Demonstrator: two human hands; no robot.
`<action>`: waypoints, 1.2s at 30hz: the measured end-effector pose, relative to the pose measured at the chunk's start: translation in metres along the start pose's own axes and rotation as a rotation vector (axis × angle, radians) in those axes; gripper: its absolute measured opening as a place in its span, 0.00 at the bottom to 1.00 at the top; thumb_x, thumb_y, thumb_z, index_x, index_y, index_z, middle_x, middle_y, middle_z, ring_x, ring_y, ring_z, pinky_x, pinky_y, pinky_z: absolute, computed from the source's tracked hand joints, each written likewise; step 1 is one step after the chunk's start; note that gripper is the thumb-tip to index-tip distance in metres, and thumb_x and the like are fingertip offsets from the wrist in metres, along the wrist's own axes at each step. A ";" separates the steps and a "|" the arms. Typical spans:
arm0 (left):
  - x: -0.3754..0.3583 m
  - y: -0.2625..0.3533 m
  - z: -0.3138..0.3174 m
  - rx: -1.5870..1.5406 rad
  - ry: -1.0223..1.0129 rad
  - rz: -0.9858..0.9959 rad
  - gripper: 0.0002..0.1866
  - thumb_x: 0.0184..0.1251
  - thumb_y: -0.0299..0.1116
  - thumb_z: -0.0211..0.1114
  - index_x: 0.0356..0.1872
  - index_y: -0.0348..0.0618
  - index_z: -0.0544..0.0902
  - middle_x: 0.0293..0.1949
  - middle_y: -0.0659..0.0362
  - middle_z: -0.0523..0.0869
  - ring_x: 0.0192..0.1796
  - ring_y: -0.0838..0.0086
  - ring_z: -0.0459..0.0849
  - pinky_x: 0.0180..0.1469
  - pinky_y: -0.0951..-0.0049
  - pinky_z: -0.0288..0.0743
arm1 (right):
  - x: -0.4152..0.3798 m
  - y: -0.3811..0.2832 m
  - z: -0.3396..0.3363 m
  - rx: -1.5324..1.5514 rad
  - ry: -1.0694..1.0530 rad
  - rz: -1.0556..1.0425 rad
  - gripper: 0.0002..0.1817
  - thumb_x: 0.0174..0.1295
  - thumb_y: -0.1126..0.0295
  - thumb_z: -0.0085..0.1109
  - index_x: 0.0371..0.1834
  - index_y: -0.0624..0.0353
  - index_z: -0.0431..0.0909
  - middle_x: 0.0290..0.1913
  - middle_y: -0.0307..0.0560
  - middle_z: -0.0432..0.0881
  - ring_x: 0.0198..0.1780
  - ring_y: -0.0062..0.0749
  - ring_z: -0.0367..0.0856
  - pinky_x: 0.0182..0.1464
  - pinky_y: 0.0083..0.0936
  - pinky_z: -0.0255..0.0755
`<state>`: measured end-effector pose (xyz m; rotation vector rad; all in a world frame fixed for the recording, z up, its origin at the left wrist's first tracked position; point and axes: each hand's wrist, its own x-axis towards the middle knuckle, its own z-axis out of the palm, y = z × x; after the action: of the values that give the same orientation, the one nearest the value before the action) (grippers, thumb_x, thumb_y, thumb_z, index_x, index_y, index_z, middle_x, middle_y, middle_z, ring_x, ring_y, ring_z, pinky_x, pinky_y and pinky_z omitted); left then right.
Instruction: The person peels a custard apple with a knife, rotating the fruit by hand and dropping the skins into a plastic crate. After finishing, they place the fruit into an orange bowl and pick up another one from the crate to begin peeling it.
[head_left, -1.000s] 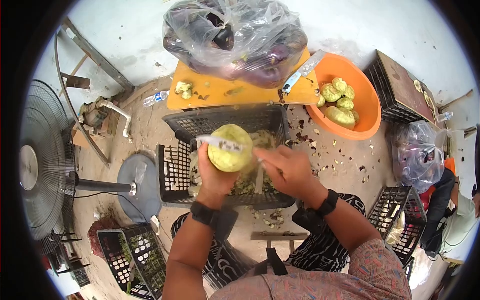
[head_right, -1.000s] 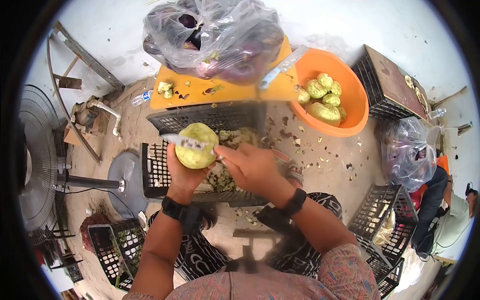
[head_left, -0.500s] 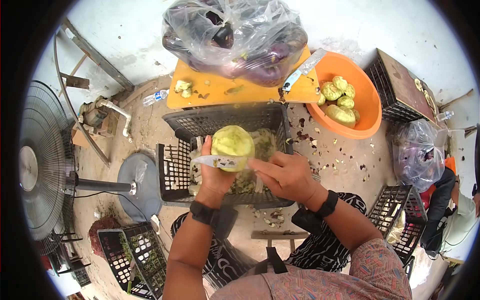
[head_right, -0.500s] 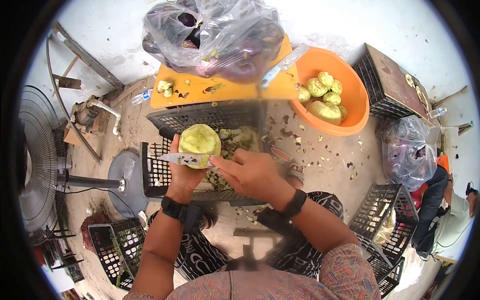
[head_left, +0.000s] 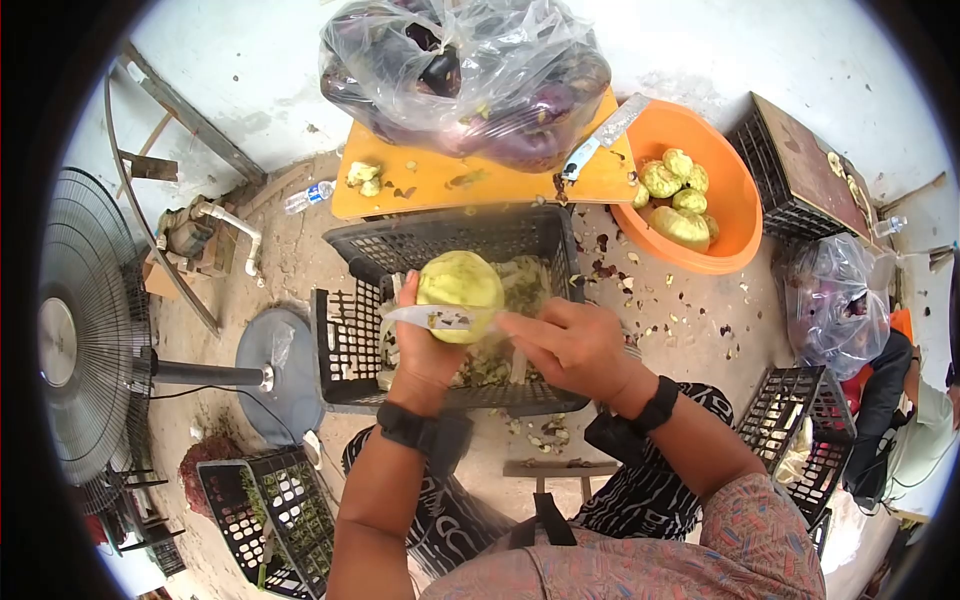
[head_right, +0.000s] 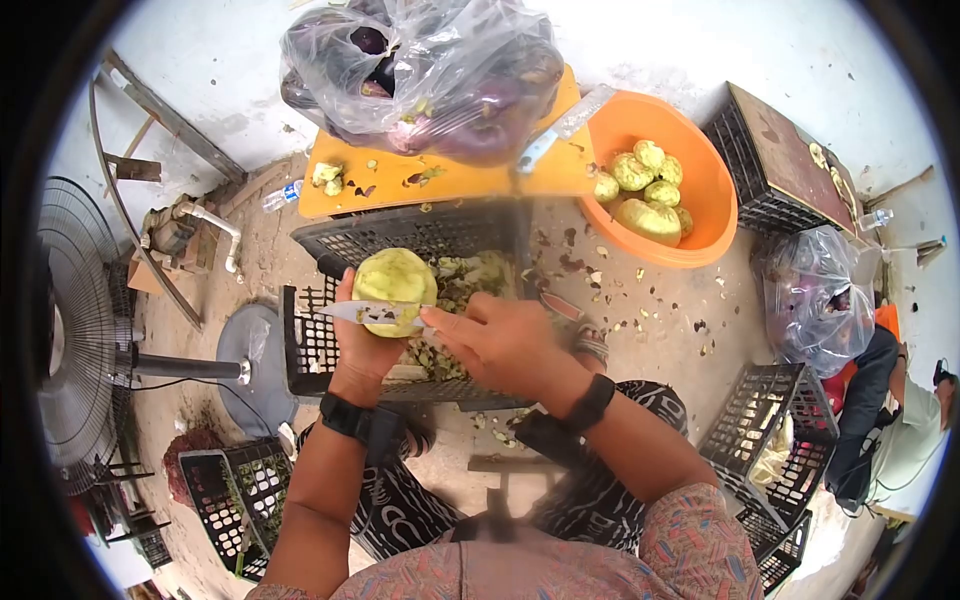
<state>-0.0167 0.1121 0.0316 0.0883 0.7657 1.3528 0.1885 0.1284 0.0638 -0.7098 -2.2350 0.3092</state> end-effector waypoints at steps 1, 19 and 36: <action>-0.001 0.004 0.003 0.012 0.026 0.016 0.33 0.70 0.63 0.42 0.61 0.49 0.77 0.57 0.55 0.81 0.57 0.60 0.80 0.56 0.58 0.74 | -0.001 0.001 -0.001 0.000 0.000 -0.001 0.20 0.52 0.71 0.69 0.50 0.42 0.86 0.22 0.37 0.73 0.19 0.32 0.74 0.20 0.27 0.68; 0.001 -0.013 -0.006 0.048 -0.077 0.056 0.28 0.74 0.56 0.47 0.57 0.41 0.77 0.54 0.53 0.83 0.56 0.62 0.81 0.61 0.59 0.73 | 0.003 -0.002 0.002 0.017 0.014 -0.006 0.18 0.55 0.67 0.67 0.51 0.40 0.84 0.22 0.37 0.72 0.20 0.33 0.74 0.20 0.30 0.68; -0.002 -0.013 -0.005 0.027 -0.058 0.126 0.29 0.76 0.56 0.45 0.60 0.41 0.75 0.57 0.53 0.81 0.59 0.62 0.79 0.62 0.60 0.71 | 0.005 -0.002 -0.005 -0.001 0.010 0.031 0.17 0.55 0.71 0.68 0.49 0.45 0.86 0.21 0.40 0.75 0.19 0.34 0.75 0.20 0.28 0.69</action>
<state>-0.0089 0.1052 0.0221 0.1989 0.7393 1.4530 0.1883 0.1300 0.0708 -0.7453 -2.2168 0.3191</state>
